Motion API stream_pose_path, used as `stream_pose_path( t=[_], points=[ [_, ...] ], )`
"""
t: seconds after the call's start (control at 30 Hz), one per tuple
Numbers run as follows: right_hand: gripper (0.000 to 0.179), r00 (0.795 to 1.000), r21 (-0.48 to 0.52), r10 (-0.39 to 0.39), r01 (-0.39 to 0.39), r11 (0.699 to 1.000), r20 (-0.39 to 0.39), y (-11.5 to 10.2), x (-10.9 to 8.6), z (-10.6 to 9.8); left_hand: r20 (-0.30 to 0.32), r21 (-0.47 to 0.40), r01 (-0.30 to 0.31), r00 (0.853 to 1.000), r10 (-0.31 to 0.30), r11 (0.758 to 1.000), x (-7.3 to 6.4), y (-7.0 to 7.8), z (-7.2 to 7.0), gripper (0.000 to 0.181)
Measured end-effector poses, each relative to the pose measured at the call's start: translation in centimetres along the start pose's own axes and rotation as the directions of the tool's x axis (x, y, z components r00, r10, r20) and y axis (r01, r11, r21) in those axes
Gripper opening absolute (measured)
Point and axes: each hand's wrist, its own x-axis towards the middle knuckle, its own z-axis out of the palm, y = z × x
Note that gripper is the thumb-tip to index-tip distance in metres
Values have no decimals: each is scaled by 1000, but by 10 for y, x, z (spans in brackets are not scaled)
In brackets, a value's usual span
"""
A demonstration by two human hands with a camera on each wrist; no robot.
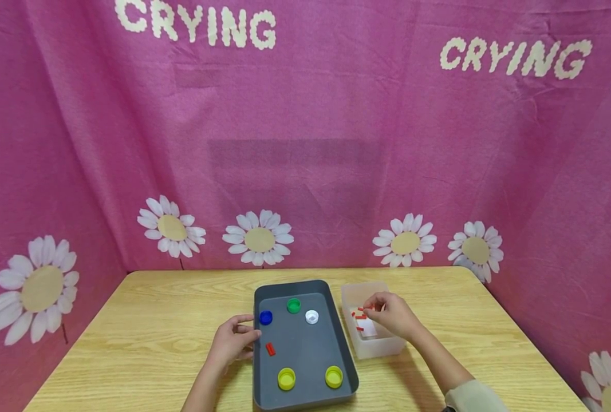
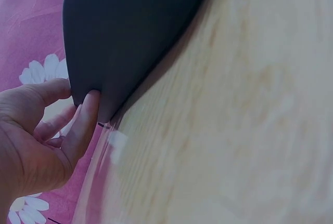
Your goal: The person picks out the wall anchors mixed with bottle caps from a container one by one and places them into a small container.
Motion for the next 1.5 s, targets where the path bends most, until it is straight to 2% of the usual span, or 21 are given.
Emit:
stream_pose_path(
  t=[0.6,0.73,0.93,1.03,1.27,1.5],
  points=[
    [8,1000,19,16,-16,1000,8,-3,-1,3,-1,0,6,1000,-6,1000,-4,-1,0,49],
    [7,1000,20,-18,18,1000,-1,-8,-1,6,-2,2,9,1000,-9,1000,-5,0,-1,49],
    [4,990,-15,-142,142,990,-9,-24,3,16,0,5,2,1000,-2,1000,-4,1,-1,49],
    [4,985,-34,-175,175,984,9,-34,4,22,0,9,-3,1000,3,1000,-4,2,-1,49],
    [3,982,-55,-183,185,981,39,-50,7,34,6,3,-5,1000,5,1000,-4,4,0,47],
    [5,979,-8,-184,185,983,92,-61,10,49,2,2,-3,1000,3,1000,-3,4,0,47]
  ],
)
